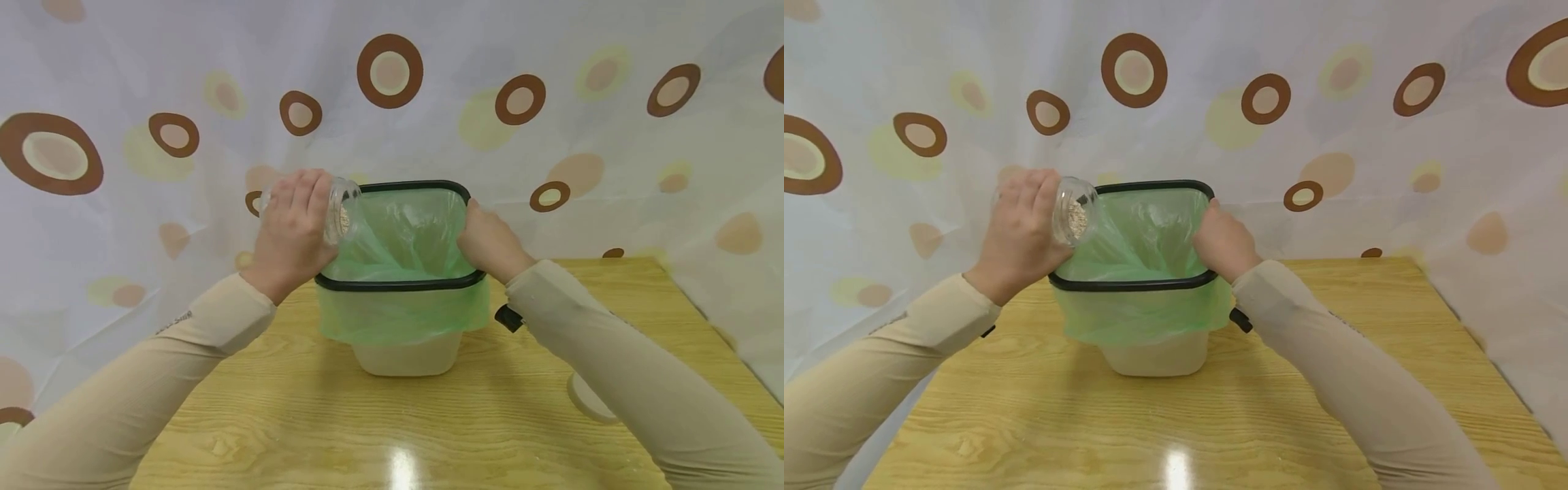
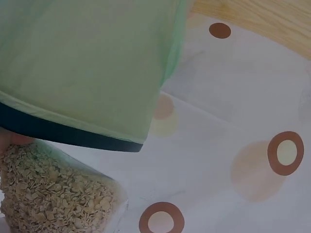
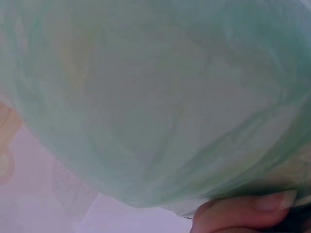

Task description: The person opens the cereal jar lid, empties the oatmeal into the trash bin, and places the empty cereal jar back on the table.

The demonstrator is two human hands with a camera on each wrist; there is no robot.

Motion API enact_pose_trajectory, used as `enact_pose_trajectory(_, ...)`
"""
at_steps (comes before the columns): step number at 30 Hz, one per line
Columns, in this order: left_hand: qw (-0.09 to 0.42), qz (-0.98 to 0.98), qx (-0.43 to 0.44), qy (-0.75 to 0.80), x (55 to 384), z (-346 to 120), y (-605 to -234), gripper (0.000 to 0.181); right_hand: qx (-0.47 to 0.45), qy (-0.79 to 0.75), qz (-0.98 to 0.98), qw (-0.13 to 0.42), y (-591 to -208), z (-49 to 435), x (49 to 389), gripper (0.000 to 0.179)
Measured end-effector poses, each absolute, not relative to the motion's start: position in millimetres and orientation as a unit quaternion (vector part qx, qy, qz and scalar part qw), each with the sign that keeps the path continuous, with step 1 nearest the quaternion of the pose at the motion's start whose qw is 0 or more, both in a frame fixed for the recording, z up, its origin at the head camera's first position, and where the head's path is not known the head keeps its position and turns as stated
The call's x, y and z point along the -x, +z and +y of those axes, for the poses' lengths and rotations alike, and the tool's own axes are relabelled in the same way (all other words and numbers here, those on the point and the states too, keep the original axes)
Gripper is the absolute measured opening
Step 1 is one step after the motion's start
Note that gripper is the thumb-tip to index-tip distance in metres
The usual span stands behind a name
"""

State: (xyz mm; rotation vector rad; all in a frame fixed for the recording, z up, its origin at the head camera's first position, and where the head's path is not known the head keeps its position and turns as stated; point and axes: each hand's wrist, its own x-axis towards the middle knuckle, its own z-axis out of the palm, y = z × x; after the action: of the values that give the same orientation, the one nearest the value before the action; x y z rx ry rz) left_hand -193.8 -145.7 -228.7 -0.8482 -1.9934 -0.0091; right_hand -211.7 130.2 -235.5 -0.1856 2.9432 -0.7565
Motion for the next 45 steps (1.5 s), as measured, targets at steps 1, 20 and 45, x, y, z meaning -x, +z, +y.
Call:
enact_pose_trajectory(1, 0.469, -0.812, 0.348, 0.002, 193.9, -144.4, -228.4, 0.070, 0.061, -0.248, 0.966, 0.048, -235.4, 130.4, 211.9, 0.064)
enact_pose_trajectory(20, 0.450, -0.815, 0.363, 0.037, 196.8, -133.0, -228.1, 0.069, 0.067, -0.241, 0.967, 0.039, -237.6, 131.3, 212.3, 0.062)
enact_pose_trajectory(45, 0.456, -0.808, 0.369, 0.061, 196.9, -135.0, -229.9, 0.067, 0.068, -0.239, 0.968, 0.034, -237.8, 131.1, 211.0, 0.062)
